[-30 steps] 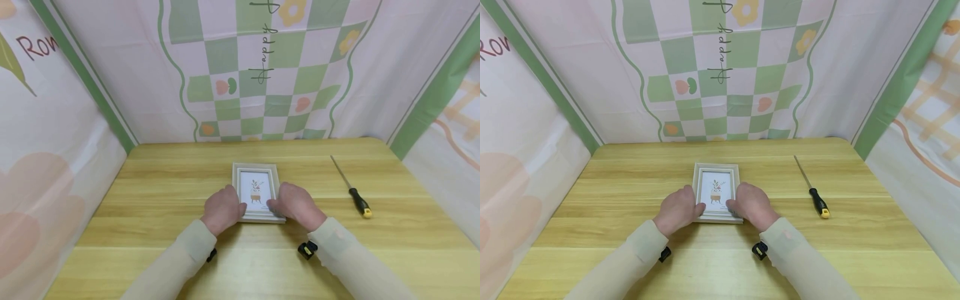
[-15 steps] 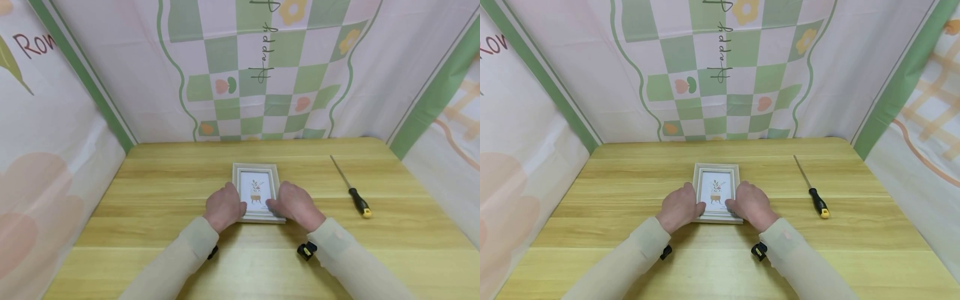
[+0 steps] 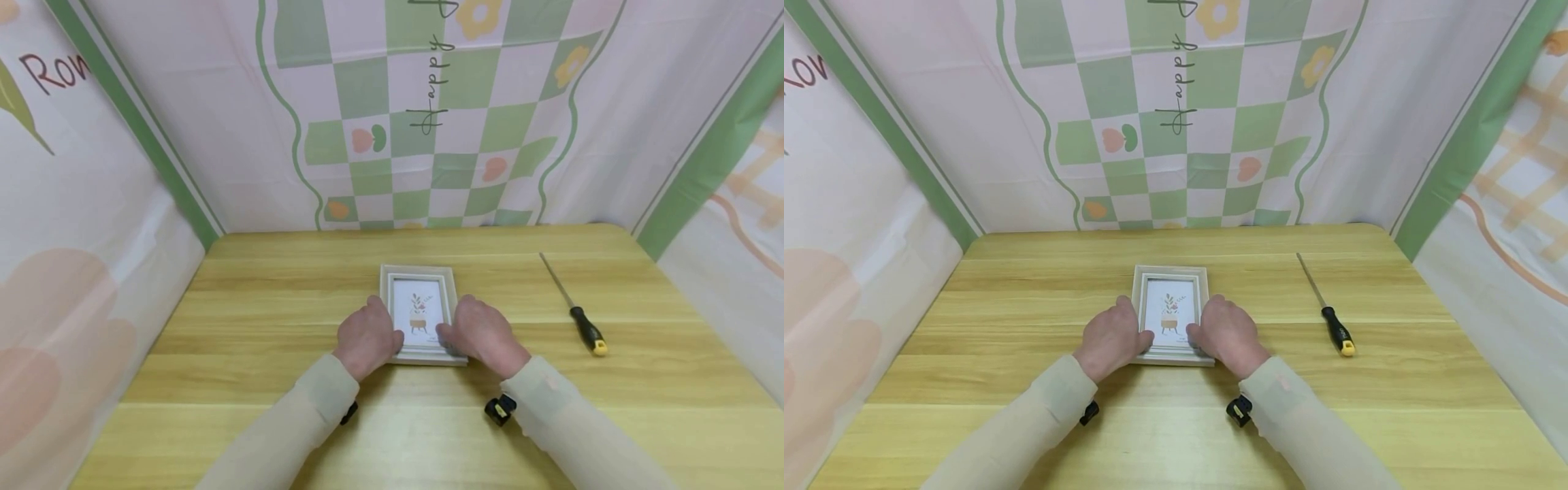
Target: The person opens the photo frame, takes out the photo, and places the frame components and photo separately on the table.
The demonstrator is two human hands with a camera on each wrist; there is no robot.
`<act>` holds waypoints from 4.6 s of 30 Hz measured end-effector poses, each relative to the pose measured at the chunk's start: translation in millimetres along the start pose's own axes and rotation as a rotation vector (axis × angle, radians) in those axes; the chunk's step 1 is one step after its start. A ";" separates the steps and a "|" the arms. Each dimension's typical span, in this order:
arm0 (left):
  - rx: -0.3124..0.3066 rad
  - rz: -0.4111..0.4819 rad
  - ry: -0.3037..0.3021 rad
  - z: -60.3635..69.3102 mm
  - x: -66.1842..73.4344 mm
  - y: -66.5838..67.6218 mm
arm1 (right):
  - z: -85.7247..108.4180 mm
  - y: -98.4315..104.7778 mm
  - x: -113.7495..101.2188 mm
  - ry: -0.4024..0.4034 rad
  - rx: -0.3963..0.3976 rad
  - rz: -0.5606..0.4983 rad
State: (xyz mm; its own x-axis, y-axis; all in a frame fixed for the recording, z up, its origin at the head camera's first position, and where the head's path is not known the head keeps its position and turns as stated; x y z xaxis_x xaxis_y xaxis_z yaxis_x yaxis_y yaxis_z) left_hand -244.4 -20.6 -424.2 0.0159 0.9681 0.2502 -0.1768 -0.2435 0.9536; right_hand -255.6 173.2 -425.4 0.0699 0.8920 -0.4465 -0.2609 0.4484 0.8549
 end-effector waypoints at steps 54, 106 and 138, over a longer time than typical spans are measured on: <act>0.146 0.037 -0.007 17.8 -31.4 33.3 | 31.1 19.4 -40.5 0.163 0.088 -0.150; 0.032 -0.096 0.217 24.7 -216.2 64.9 | 31.1 14.4 -12.8 0.162 0.027 -0.094; -0.005 -0.103 0.271 24.6 -236.1 62.4 | 28.4 7.9 -4.4 0.127 -0.014 -0.105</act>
State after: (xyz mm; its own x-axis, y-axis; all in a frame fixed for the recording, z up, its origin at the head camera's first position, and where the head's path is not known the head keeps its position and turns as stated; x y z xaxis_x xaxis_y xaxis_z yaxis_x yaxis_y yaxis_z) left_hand -234.9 -265.8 -419.6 -0.2295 0.9684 0.0980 -0.1924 -0.1438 0.9707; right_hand -230.7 174.4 -409.2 -0.0249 0.8254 -0.5640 -0.2722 0.5373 0.7983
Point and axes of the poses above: each hand's wrist, its own z-axis away from the middle knuckle, its own y-axis out of the back of the hand, x = y × z, the point moved 7 cm from there along -z, towards the middle knuckle, and after that the axes turned 6 degrees about -z, right-handed, at the moved point
